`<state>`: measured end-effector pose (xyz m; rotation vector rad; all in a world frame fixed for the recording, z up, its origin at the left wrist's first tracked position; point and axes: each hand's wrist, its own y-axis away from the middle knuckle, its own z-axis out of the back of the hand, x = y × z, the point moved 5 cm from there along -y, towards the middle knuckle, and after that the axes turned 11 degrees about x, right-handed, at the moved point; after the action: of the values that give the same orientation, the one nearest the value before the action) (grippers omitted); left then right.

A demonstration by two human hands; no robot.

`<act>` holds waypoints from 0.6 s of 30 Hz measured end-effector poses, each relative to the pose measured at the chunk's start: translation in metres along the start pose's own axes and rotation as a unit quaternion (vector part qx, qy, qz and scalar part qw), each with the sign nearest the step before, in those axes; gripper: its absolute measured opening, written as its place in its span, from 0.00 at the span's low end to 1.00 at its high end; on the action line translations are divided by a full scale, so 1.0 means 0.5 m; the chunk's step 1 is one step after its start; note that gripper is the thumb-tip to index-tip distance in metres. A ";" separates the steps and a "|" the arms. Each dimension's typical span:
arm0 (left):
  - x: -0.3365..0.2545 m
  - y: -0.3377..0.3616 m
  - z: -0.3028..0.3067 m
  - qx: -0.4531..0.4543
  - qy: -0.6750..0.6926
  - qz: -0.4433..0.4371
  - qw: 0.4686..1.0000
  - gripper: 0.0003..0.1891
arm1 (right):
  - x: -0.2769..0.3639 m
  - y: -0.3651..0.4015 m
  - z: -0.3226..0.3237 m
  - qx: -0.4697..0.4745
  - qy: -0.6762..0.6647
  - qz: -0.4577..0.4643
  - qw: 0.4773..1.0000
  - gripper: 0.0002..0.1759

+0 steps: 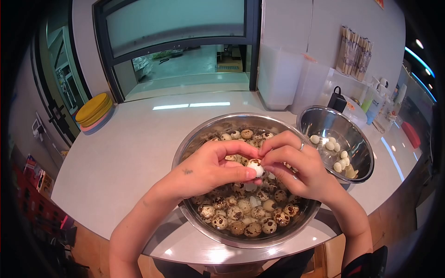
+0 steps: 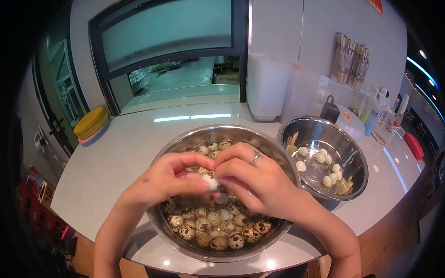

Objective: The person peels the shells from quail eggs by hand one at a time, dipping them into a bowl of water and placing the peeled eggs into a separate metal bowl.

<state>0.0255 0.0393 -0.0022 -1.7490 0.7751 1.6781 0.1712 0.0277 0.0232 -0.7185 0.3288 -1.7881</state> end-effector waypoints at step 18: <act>0.009 -0.005 -0.009 0.018 -0.014 -0.005 1.000 0.13 | 0.019 -0.005 -0.010 0.008 0.148 0.016 0.989 0.08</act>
<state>0.0306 0.0377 -0.0065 -1.6984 0.7790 1.6685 0.1646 0.0191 0.0236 -0.4332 0.5200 -1.8646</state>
